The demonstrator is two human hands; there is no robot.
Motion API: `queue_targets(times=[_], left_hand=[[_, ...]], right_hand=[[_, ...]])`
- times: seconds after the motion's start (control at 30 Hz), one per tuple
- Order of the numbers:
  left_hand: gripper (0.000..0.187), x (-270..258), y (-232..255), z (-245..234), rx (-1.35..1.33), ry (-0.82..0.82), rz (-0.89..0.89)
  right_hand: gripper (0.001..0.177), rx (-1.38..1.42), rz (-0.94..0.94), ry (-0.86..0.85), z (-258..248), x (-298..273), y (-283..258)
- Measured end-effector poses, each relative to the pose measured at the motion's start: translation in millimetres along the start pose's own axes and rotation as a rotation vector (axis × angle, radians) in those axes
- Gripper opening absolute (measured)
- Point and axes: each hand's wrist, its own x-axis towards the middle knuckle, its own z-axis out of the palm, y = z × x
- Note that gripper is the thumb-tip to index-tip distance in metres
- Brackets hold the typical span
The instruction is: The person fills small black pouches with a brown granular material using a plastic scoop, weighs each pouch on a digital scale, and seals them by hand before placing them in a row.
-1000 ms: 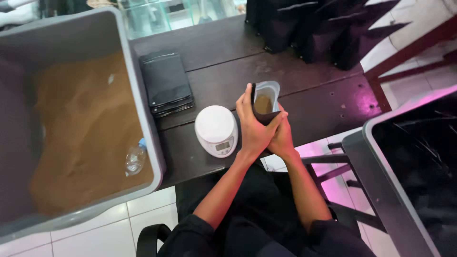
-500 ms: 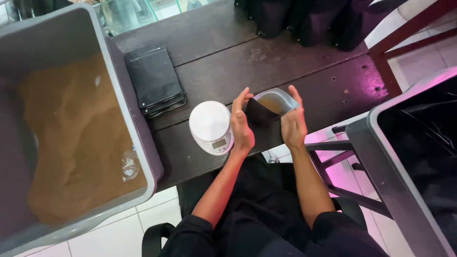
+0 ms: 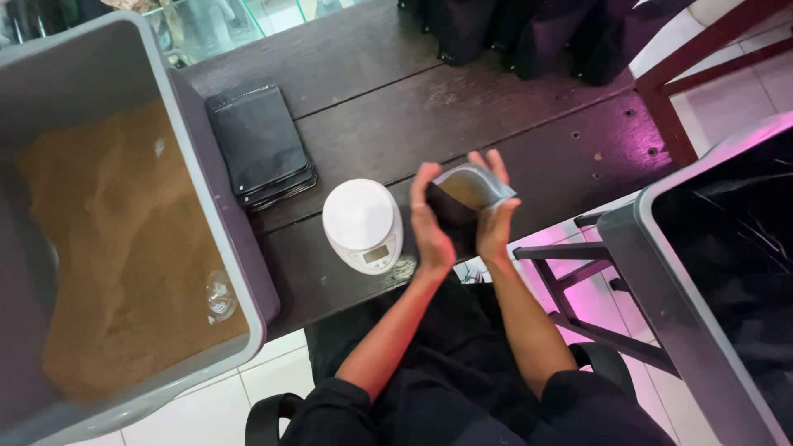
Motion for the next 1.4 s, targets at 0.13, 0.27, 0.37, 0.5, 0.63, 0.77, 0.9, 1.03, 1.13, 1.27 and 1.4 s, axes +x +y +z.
queue_targets(times=[0.13,0.27,0.37,0.5,0.63,0.77,0.9,1.03,1.13,1.27,1.4], left_hand=[[0.077,-18,10,12,0.144,-0.078,0.02],[0.052,-15,9,7,-0.013,0.006,-0.062],[0.028,-15,16,12,-0.099,0.083,-0.037],[0.012,-15,35,16,-0.218,0.126,-0.011],[0.011,0,76,3,-0.216,0.161,0.04],[0.011,17,105,-31,-0.133,0.274,0.066],[0.017,13,57,-91,-0.038,0.445,0.034],[0.015,19,75,-112,-0.03,0.528,0.049],[0.018,17,69,-119,-0.017,0.568,0.052],[0.015,16,55,-124,-0.032,0.561,0.031],[0.018,15,63,-129,-0.065,0.509,0.07]], right_hand=[[0.102,-0.014,-0.064,0.062,3,-2,1],[0.084,-0.051,-0.195,0.208,5,-12,4],[0.057,-0.135,-0.275,0.272,-21,-21,26],[0.039,-0.185,-0.358,0.298,-39,-25,40],[0.035,-0.13,-0.355,0.246,-18,-13,25],[0.024,-0.245,-0.309,0.152,45,2,-11],[0.026,-0.135,-0.206,-0.006,103,6,-16],[0.022,-0.086,-0.174,-0.116,121,4,9],[0.027,-0.049,-0.149,-0.147,143,-1,-3],[0.026,0.041,-0.138,-0.165,157,-7,-10],[0.035,0.162,-0.153,-0.166,178,-13,-31]])
